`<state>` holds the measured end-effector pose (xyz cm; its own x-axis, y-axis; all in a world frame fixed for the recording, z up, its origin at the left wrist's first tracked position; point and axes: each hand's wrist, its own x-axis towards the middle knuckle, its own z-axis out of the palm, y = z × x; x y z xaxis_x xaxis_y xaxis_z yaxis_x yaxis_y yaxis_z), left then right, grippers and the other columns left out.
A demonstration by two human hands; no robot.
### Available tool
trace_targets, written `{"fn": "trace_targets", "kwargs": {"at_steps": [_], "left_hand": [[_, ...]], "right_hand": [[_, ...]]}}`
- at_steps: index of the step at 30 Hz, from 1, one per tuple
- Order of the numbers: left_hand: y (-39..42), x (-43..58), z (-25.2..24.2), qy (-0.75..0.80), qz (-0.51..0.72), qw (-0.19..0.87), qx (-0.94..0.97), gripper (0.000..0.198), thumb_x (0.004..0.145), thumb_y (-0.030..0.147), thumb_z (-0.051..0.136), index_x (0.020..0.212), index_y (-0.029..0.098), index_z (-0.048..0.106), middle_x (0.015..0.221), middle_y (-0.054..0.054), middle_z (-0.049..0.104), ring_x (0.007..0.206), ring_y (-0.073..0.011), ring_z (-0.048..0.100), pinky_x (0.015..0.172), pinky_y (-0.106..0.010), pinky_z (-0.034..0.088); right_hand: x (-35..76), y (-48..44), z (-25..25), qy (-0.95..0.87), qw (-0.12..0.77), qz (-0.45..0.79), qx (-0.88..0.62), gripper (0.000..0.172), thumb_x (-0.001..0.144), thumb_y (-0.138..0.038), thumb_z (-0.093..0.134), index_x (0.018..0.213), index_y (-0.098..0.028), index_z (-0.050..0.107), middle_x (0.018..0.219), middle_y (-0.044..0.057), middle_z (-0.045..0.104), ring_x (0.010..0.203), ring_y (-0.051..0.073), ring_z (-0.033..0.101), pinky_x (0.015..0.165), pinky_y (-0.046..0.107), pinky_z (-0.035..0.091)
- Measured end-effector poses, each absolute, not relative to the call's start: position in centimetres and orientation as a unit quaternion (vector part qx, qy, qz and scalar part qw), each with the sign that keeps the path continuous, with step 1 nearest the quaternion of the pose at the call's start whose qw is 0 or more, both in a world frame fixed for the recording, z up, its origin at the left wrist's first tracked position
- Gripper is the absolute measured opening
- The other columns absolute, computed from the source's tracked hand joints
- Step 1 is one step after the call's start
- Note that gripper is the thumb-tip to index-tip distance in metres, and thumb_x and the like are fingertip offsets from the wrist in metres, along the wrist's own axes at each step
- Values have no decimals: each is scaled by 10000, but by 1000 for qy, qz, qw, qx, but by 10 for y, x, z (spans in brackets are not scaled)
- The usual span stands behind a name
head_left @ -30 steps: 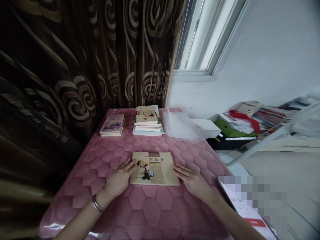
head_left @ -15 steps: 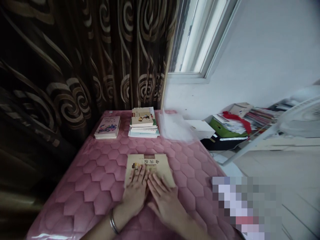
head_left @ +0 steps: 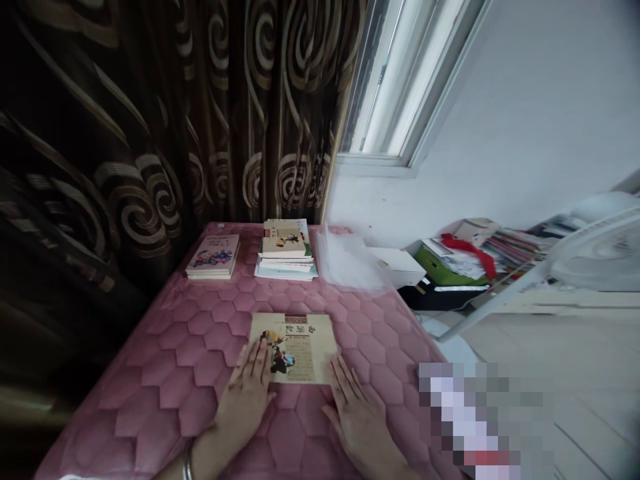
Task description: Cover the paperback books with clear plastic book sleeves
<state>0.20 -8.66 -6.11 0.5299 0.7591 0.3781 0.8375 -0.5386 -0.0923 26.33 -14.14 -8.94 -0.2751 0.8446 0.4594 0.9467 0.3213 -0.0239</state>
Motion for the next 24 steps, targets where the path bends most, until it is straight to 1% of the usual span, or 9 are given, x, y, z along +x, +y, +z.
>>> {"fn": "trace_targets", "kwargs": {"at_steps": [3, 5, 9, 12, 15, 18, 21, 24], "left_hand": [[-74, 13, -60, -396, -116, 160, -897, 726, 818, 199, 548, 1487, 176, 268, 1489, -147, 380, 1373, -283, 351, 1097, -441, 333], [-69, 20, -59, -357, -88, 194, -910, 672, 837, 179, 532, 1471, 204, 310, 1448, -161, 441, 1336, -286, 411, 1052, -465, 363], [-69, 28, -56, -335, -52, 241, -909, 590, 852, 166, 526, 1424, 241, 403, 1402, -208, 482, 1262, -362, 484, 954, -556, 398], [-72, 34, -53, -324, -41, 243, -914, 495, 873, 215, 513, 1367, 224, 488, 1356, -259, 506, 1189, -426, 532, 855, -609, 433], [-74, 42, -49, -321, -25, 246, -914, 442, 892, 232, 486, 1332, 208, 522, 1327, -296, 514, 1131, -460, 563, 773, -620, 464], [-74, 47, -48, -332, -16, 250, -909, 406, 900, 224, 475, 1301, 208, 542, 1317, -294, 524, 1083, -448, 598, 739, -590, 494], [-72, 45, -50, -341, -18, 261, -903, 434, 877, 167, 502, 1309, 208, 522, 1308, -279, 539, 1076, -417, 612, 763, -560, 505], [-70, 39, -49, -321, -44, 276, -905, 510, 851, 131, 522, 1352, 213, 474, 1314, -250, 546, 1097, -401, 604, 814, -568, 492]], "right_hand": [[265, -139, -95, -795, 198, -119, -561, 859, 878, -301, 518, 1520, -168, -37, 1512, 105, 297, 1307, 292, 445, 991, 409, 463], [266, -139, -98, -795, 186, -98, -569, 834, 877, -287, 522, 1524, -173, 7, 1524, 96, 263, 1326, 294, 418, 1024, 414, 438], [268, -141, -95, -790, 162, -48, -589, 730, 870, -282, 532, 1509, -157, 202, 1525, 90, 257, 1352, 303, 373, 1062, 422, 410], [268, -142, -88, -790, 169, -25, -589, 666, 884, -280, 510, 1490, -143, 270, 1516, 95, 286, 1358, 299, 364, 1063, 423, 415], [269, -142, -82, -789, 181, -7, -587, 612, 901, -289, 485, 1474, -150, 318, 1504, 96, 323, 1349, 285, 383, 1052, 418, 431], [268, -141, -76, -784, 189, 7, -591, 583, 899, -311, 491, 1447, -147, 378, 1486, 107, 361, 1330, 290, 413, 1040, 430, 442], [266, -143, -69, -779, 213, 40, -589, 555, 902, -332, 491, 1422, -149, 424, 1475, 110, 389, 1333, 294, 408, 1044, 435, 438], [264, -144, -58, -740, 291, 89, -600, 513, 922, -347, 456, 1412, -198, 438, 1463, 86, 428, 1328, 264, 421, 1047, 413, 437]]}}
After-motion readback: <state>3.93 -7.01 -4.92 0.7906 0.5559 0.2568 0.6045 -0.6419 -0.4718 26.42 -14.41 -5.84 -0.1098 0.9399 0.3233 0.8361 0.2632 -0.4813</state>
